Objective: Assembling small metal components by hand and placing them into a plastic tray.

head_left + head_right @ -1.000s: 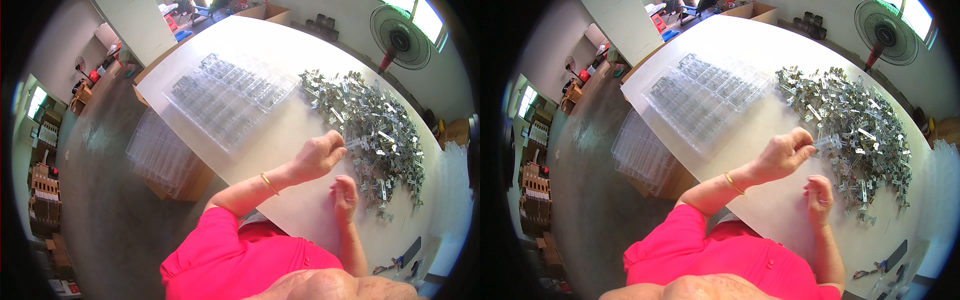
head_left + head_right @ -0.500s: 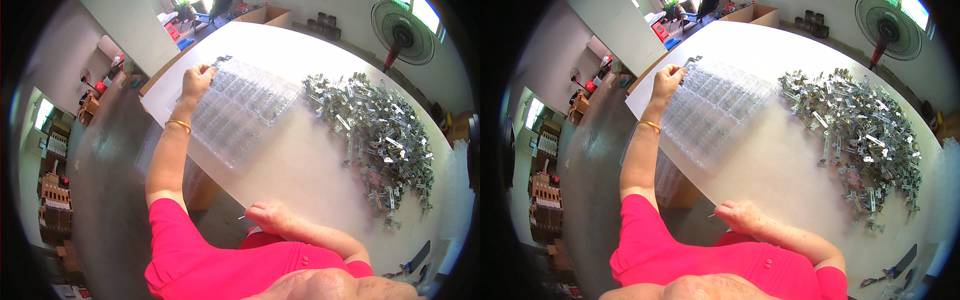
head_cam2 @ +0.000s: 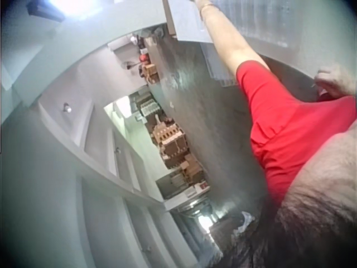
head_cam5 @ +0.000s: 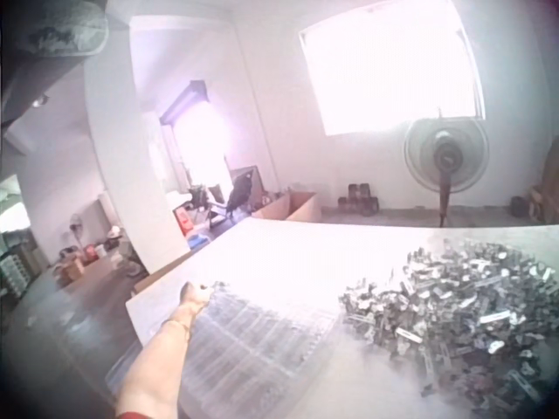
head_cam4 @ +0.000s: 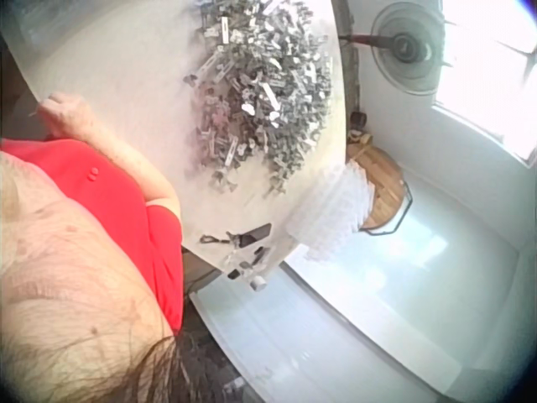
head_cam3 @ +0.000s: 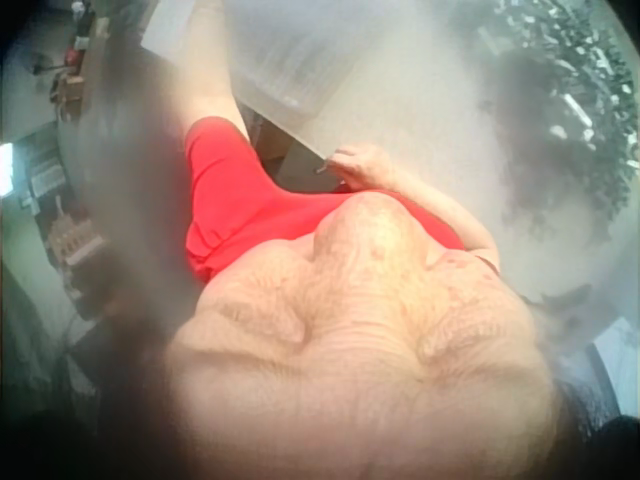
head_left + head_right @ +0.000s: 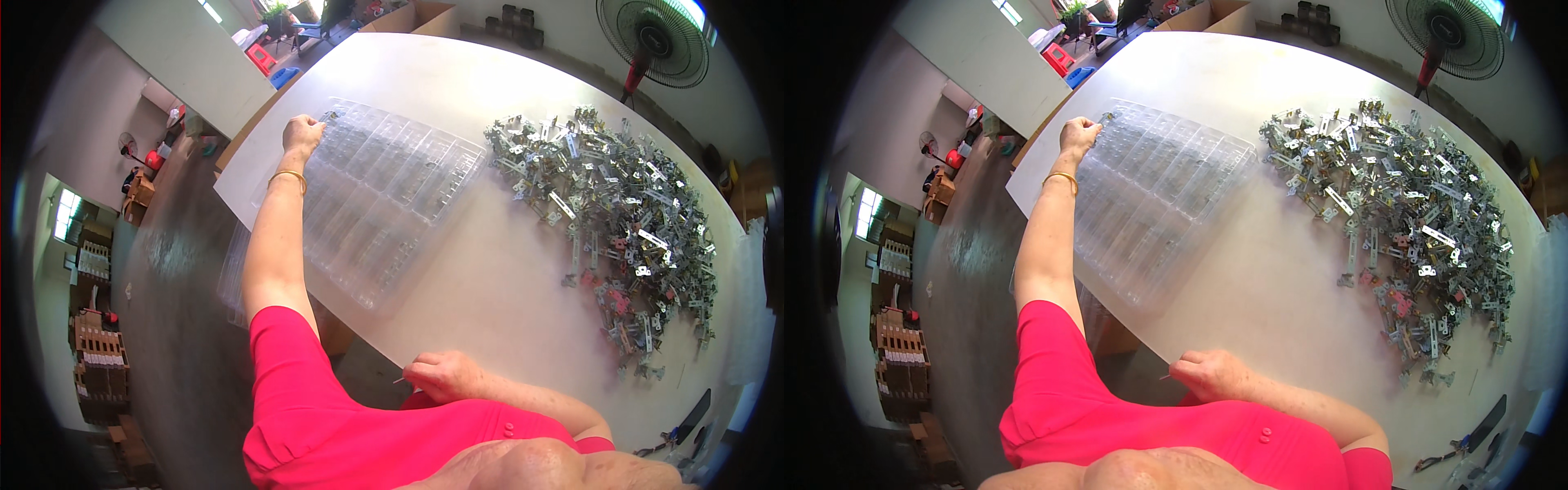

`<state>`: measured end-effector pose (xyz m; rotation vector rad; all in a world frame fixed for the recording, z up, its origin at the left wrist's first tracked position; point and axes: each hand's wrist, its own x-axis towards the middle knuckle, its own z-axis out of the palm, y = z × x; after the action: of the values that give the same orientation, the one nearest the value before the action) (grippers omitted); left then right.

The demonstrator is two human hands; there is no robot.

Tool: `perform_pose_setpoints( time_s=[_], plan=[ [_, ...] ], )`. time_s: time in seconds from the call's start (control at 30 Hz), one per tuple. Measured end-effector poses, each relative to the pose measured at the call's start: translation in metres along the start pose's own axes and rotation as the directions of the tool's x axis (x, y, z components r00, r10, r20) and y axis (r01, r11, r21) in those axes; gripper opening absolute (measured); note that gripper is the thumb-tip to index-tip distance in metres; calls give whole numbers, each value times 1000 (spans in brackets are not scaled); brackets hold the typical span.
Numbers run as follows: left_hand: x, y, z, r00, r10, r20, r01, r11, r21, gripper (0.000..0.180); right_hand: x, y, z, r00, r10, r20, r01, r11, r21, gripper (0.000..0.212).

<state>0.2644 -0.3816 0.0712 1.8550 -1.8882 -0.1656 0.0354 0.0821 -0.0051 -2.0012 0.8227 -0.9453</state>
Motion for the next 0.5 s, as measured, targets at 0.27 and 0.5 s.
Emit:
perform_pose_setpoints(
  time_s=[0.27, 0.5],
  plan=[
    [7, -5, 9, 1000, 16, -12, -15, 995, 96, 22, 0, 1, 1, 1000, 12, -21, -11, 998, 56, 9],
    [6, -11, 22, 997, 76, 5, -76, 993, 95, 21, -4, 2, 6, 999, 36, 1, -36, 997, 68, 28]
  ],
)
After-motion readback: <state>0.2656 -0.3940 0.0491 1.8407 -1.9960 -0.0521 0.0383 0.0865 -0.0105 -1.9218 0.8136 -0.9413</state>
